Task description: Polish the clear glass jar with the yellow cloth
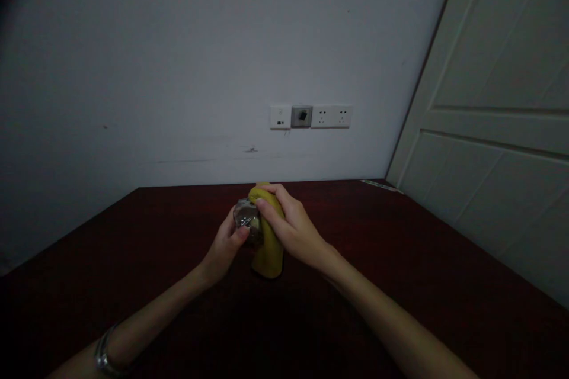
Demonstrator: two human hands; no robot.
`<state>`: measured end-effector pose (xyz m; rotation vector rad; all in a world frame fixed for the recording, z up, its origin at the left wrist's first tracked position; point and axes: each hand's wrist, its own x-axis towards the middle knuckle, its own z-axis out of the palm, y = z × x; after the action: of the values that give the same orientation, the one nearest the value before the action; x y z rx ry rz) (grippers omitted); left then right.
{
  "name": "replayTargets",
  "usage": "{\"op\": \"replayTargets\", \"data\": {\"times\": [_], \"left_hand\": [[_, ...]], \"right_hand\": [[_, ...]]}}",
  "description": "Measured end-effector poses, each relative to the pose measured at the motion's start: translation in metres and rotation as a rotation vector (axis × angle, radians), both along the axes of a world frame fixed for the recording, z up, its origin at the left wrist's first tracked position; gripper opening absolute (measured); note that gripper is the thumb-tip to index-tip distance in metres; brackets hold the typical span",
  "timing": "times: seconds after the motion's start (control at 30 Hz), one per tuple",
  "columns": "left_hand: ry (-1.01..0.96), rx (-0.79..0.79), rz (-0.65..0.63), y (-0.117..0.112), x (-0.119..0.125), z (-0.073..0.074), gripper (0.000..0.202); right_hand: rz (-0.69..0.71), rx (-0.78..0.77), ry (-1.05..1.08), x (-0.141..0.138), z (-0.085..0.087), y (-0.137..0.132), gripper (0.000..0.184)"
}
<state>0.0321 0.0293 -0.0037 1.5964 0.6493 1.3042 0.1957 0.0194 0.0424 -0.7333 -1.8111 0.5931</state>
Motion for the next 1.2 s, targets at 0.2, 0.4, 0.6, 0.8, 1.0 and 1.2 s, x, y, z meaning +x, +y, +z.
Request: {"op": "replayTargets", "data": {"times": [0.2,0.4,0.6,0.8,1.0,1.2], "left_hand": [[0.007,-0.002,-0.005,-0.002,0.001,0.004,0.053],[-0.073,0.076,-0.070,-0.004,0.001,0.001,0.059],[-0.080,0.095,-0.093,-0.005,0.000,0.005,0.062],[-0.059,0.059,-0.084,-0.006,0.002,0.007,0.064],[-0.006,0.000,-0.118,-0.003,-0.002,0.002,0.080],[0.048,0.023,-0.123,0.003,-0.004,-0.001,0.081]], "right_hand": [[-0.012,0.071,0.106,-0.007,-0.007,-0.002,0.018],[-0.020,-0.032,0.115,-0.007,-0.004,0.001,0.021],[-0.026,0.045,0.056,-0.003,0.002,-0.003,0.019],[0.000,0.147,-0.038,0.001,0.003,-0.005,0.018],[0.019,0.012,-0.006,0.001,0.004,0.003,0.022],[0.083,0.275,-0.216,0.003,0.007,-0.006,0.020]]}}
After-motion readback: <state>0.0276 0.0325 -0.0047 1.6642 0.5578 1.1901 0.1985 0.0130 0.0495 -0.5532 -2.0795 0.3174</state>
